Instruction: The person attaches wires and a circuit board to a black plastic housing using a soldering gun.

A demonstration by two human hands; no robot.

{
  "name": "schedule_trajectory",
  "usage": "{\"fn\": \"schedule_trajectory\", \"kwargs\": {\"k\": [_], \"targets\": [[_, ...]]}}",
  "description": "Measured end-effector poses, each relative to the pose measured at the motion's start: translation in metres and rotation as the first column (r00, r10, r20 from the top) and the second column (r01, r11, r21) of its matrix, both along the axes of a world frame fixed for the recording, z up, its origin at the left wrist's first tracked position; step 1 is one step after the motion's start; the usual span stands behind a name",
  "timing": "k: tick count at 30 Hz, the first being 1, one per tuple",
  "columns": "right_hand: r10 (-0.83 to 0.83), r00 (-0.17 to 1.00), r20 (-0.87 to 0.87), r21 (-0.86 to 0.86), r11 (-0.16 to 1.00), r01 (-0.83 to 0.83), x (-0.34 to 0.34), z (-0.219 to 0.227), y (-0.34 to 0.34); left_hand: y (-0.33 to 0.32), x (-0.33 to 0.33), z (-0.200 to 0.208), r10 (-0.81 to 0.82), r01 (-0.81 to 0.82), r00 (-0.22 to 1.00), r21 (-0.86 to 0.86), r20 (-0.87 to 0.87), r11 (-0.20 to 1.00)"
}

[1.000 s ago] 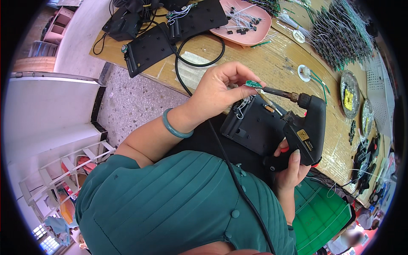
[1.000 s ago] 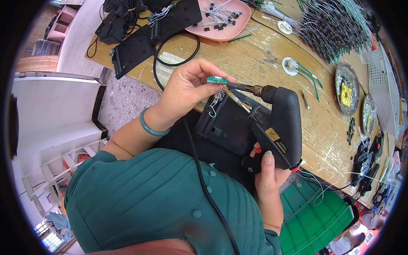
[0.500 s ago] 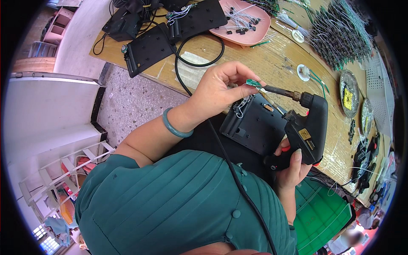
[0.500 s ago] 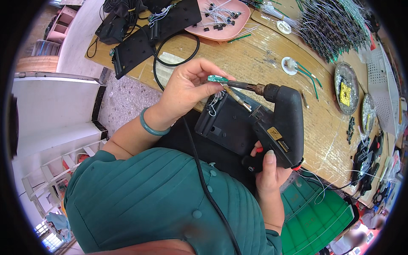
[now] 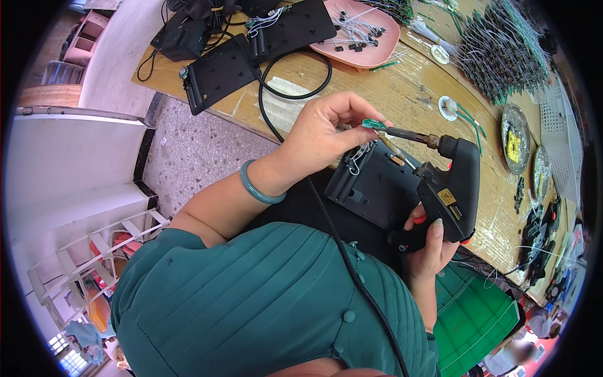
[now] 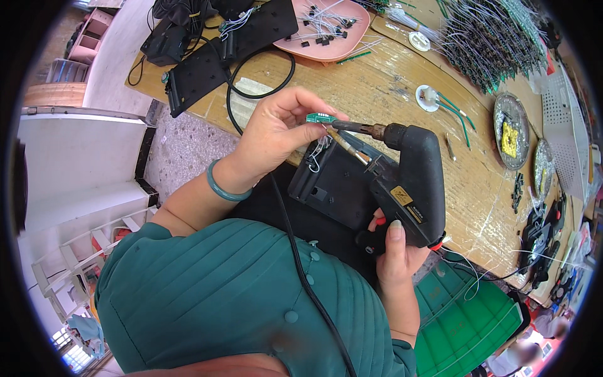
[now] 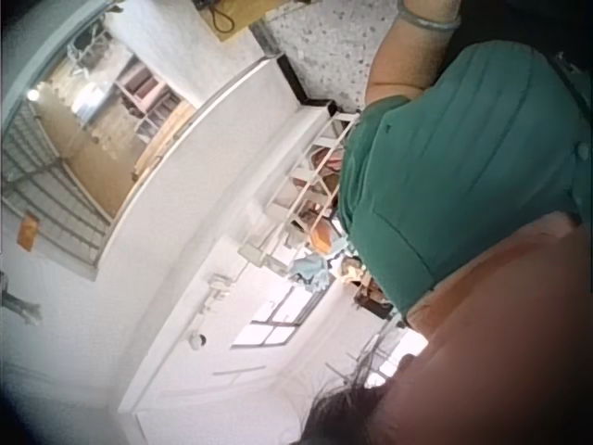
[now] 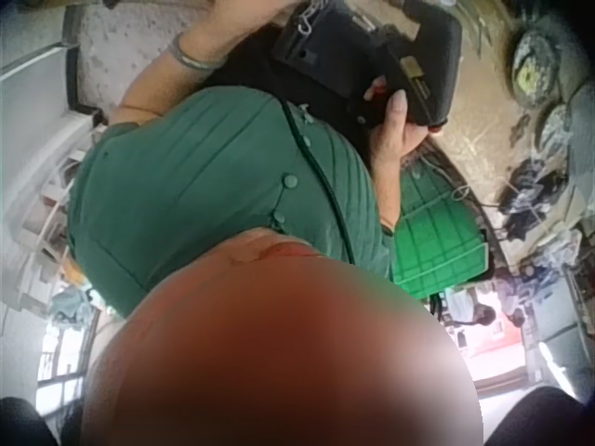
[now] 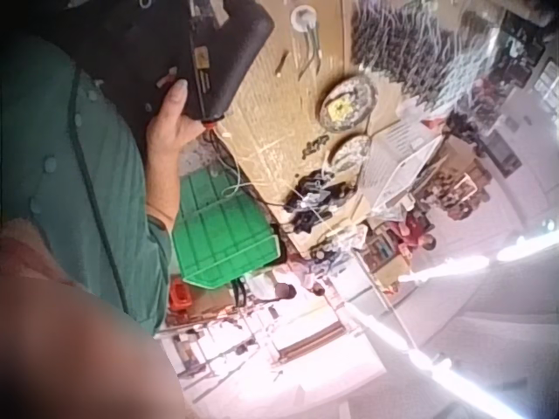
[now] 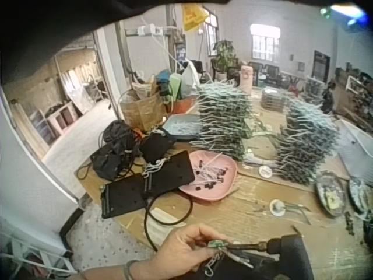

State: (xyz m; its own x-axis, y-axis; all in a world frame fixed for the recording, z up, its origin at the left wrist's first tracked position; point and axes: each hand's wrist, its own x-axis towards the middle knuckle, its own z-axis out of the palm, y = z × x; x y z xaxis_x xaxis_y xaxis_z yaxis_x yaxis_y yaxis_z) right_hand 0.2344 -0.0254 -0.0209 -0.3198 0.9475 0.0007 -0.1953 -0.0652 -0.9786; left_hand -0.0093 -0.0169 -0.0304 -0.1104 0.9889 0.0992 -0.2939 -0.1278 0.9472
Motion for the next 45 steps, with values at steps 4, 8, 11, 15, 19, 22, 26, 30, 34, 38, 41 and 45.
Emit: {"fn": "schedule_trajectory", "kwargs": {"k": [4, 8, 11, 15, 19, 22, 26, 30, 34, 38, 41, 45], "targets": [[-0.001, 1.000, -0.012, -0.022, 1.000, 0.001, 0.002, -0.002, 0.001, 0.000, 0.000, -0.001, -0.001, 0.001, 1.000, 0.004, -0.007, 1.000], [-0.007, 0.996, -0.085, -0.055, 0.998, 0.002, 0.003, -0.003, 0.002, 0.000, 0.000, -0.001, -0.008, 0.008, 1.000, 0.014, -0.016, 1.000], [-0.010, 0.998, -0.063, -0.047, 0.999, 0.008, 0.000, 0.000, 0.001, -0.001, -0.001, -0.001, 0.000, 0.000, 0.999, 0.002, -0.032, 1.000], [-0.018, 1.000, -0.026, -0.043, 0.999, 0.017, -0.004, 0.001, 0.000, -0.001, -0.001, -0.001, 0.004, -0.005, 0.999, -0.015, -0.054, 1.000], [-0.019, 1.000, -0.022, -0.047, 0.999, 0.018, -0.003, 0.002, 0.001, -0.001, -0.001, 0.000, -0.003, 0.002, 1.000, -0.008, -0.027, 1.000], [0.014, 1.000, -0.025, -0.024, 1.000, -0.014, 0.000, 0.001, 0.005, 0.000, 0.000, 0.000, -0.001, 0.001, 1.000, -0.003, 0.001, 1.000], [-0.035, 0.946, -0.323, -0.150, 0.989, -0.014, -0.005, 0.005, 0.012, 0.002, 0.000, -0.005, 0.036, -0.033, 0.994, 0.030, -0.102, 0.999], [-0.053, 0.833, -0.551, -0.283, 0.951, -0.127, -0.011, 0.001, 0.023, 0.002, 0.004, -0.008, 0.162, -0.136, 0.959, 0.123, -0.235, 0.983], [-0.069, 0.830, -0.553, -0.288, 0.951, -0.112, -0.017, -0.004, 0.033, 0.004, 0.008, -0.006, 0.153, -0.143, 0.978, 0.081, -0.141, 0.986], [-0.048, 0.923, -0.381, -0.164, 0.986, -0.016, -0.019, -0.004, 0.032, 0.002, 0.007, -0.005, 0.179, -0.176, 0.982, 0.050, -0.066, 0.983], [-0.045, 0.977, -0.209, -0.029, 0.999, 0.040, -0.013, -0.002, 0.019, 0.001, 0.003, -0.004, 0.122, -0.122, 0.988, 0.009, -0.092, 0.992], [-0.046, 0.998, -0.047, 0.073, 0.996, 0.049, -0.007, 0.001, 0.005, 0.001, 0.004, -0.003, 0.117, -0.116, 0.991, 0.025, -0.069, 0.993]]}}
